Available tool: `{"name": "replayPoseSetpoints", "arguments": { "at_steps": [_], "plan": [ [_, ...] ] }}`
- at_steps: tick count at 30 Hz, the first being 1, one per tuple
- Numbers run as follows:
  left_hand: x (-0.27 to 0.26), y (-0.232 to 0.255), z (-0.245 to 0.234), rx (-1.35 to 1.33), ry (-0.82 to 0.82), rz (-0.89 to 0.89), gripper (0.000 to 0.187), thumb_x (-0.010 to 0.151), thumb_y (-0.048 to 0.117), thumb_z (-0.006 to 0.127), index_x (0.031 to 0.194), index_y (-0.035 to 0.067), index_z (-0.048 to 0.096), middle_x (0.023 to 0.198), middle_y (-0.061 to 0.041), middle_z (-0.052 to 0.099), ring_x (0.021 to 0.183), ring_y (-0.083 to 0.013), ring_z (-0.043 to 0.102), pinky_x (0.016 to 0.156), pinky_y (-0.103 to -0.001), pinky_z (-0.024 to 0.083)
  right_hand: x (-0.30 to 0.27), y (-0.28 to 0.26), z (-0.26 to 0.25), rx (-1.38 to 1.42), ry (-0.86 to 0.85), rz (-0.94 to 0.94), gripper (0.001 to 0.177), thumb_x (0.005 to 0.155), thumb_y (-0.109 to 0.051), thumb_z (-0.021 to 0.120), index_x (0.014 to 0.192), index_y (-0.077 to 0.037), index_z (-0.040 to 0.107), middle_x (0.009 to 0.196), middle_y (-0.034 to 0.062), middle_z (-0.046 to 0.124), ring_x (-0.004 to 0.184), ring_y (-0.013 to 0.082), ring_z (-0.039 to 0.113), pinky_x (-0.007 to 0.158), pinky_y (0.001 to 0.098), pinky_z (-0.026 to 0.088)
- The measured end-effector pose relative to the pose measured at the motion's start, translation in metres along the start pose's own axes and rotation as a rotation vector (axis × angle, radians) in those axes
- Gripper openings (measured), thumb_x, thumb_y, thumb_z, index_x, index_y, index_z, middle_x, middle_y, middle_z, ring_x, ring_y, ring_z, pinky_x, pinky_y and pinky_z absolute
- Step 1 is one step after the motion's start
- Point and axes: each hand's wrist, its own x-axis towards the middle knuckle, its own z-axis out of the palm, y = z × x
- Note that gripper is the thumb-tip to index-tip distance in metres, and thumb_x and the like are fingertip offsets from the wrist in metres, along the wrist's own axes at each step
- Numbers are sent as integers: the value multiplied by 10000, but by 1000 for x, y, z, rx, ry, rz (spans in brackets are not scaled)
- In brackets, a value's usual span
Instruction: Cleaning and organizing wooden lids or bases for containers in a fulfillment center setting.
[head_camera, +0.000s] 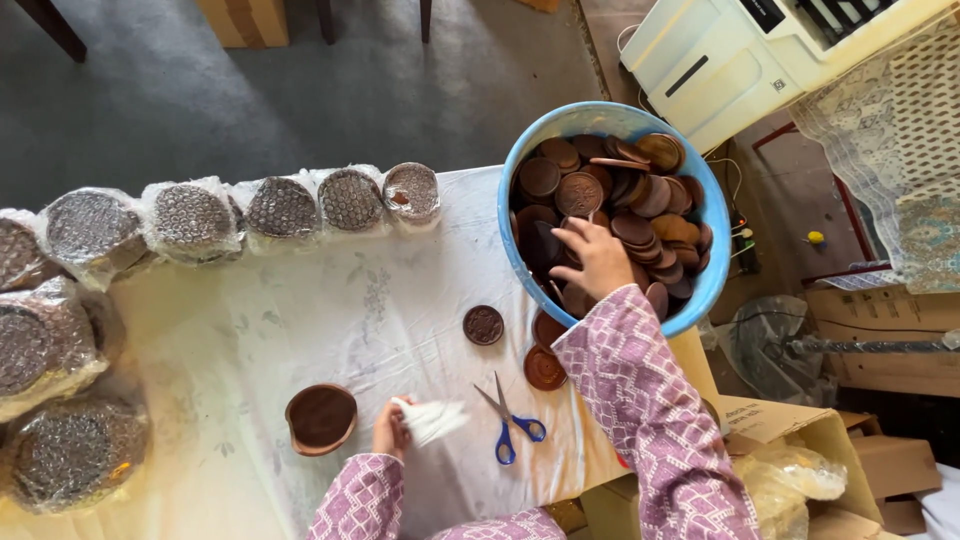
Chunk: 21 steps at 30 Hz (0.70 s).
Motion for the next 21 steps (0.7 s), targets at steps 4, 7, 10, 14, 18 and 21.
{"name": "replayPoseSetpoints", "arguments": {
  "at_steps": [4, 7, 10, 14, 18, 21],
  "plan": [
    [5, -8, -18, -413, -307, 38, 117, 919, 217, 526, 951, 124, 590, 738, -45, 594, 709, -203, 614, 744, -386, 543, -5, 5, 30, -174, -21, -10, 854, 728, -495, 848, 1471, -229, 521, 1446, 153, 531, 1222, 310, 552, 1015, 476, 429],
    [-33, 18, 0, -483, -474, 183, 264, 1090, 303, 554, 963, 72, 569, 667, -15, 474, 617, -176, 488, 872, -370, 547, -5, 6, 23, -376, -203, 204, 1006, 646, -495, 870, 1514, -230, 436, 1495, 98, 502, 1167, 258, 552, 932, 455, 423],
    [-58, 38, 14, -691, -582, 76, 703, 892, 753, 446, 769, 67, 539, 538, -12, 445, 543, -160, 480, 851, -380, 562, -15, 28, 26, -346, -138, 232, 924, 675, -452, 881, 1476, -204, 495, 1462, 35, 571, 1134, 244, 575, 952, 428, 422],
    [-40, 24, 0, -532, -521, 144, 655, 1009, 689, 395, 818, 83, 552, 558, 4, 420, 539, -156, 466, 735, -357, 528, -33, 56, 29, -134, 30, 209, 631, 828, -278, 837, 1412, -188, 616, 1282, 33, 705, 1113, 256, 671, 966, 409, 518],
    [-41, 21, 3, -372, -366, 183, 579, 1069, 608, 395, 812, 108, 531, 553, 12, 397, 538, -161, 455, 729, -360, 521, -39, 51, 0, 288, 352, 335, 404, 964, -175, 788, 1347, -106, 681, 1194, 106, 724, 1076, 320, 713, 923, 411, 571],
    [-29, 16, -1, -377, -406, 180, 552, 1069, 571, 397, 798, 108, 529, 554, 11, 405, 539, -159, 466, 744, -371, 535, -51, 78, 16, 1037, 292, 582, 364, 940, -148, 784, 1284, -69, 693, 1178, 87, 722, 1081, 254, 722, 921, 355, 554]
  ]
}}
